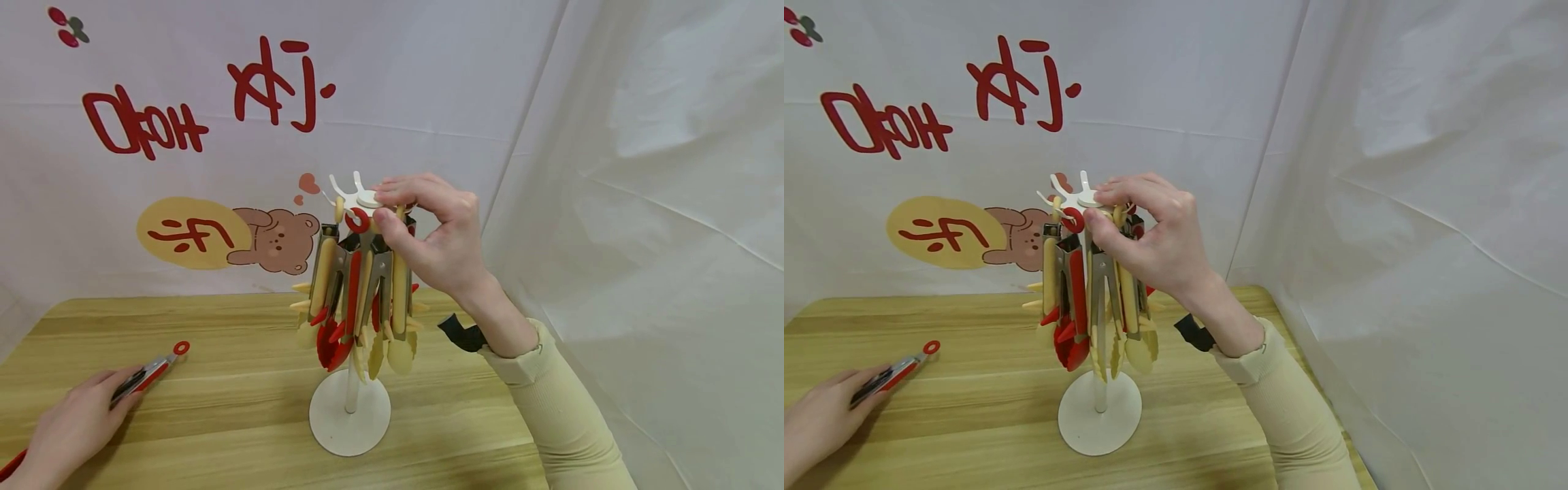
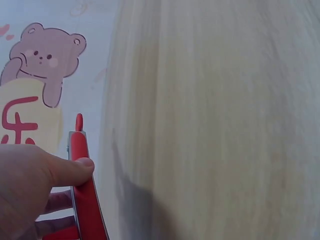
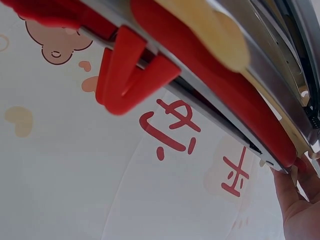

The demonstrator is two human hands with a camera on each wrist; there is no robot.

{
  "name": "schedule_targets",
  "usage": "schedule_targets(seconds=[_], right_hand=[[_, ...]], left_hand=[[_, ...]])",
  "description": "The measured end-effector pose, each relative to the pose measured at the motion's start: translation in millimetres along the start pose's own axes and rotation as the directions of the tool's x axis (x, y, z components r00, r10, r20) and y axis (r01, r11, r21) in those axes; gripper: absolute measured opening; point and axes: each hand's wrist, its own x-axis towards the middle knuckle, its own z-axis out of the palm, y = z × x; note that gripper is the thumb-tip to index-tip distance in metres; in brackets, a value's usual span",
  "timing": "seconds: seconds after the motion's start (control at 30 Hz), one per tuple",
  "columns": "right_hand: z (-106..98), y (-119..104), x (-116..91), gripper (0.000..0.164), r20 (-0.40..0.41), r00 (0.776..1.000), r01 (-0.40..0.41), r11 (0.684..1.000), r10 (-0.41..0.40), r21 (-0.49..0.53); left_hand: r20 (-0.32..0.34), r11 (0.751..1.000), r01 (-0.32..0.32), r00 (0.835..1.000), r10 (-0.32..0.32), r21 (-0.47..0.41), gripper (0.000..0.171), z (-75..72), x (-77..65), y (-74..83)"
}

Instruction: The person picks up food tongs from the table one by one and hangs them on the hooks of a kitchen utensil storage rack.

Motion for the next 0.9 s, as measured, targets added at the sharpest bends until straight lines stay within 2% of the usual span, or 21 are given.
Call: schedule_targets(seconds=[0.4,0.7,0.9], right_hand=[[-0.7,-1.3,-1.1,0.021,0.005,1.000,-0.017,1.000,0.017,0.017],[0.1,-2.3,-0.3,0.021,0.003,1.000,-0.013,1.000,0.013,0.010],[0.7,-1.9,0.3,0.022,0.003,1.000,-0.010,1.000,0.010,0.015]], left_hand=[[-0.099,0.998,-0.048,0.994,0.043,-0.043,0.051,-6.5,0.2,18.9],[-0.170,0.995,-0.090,0.982,0.081,-0.046,0.051,-8.3,-2.3,22.8],[-0.215,0.993,-0.091,0.974,0.074,-0.072,0.049,-10.2,-4.2,25.9]])
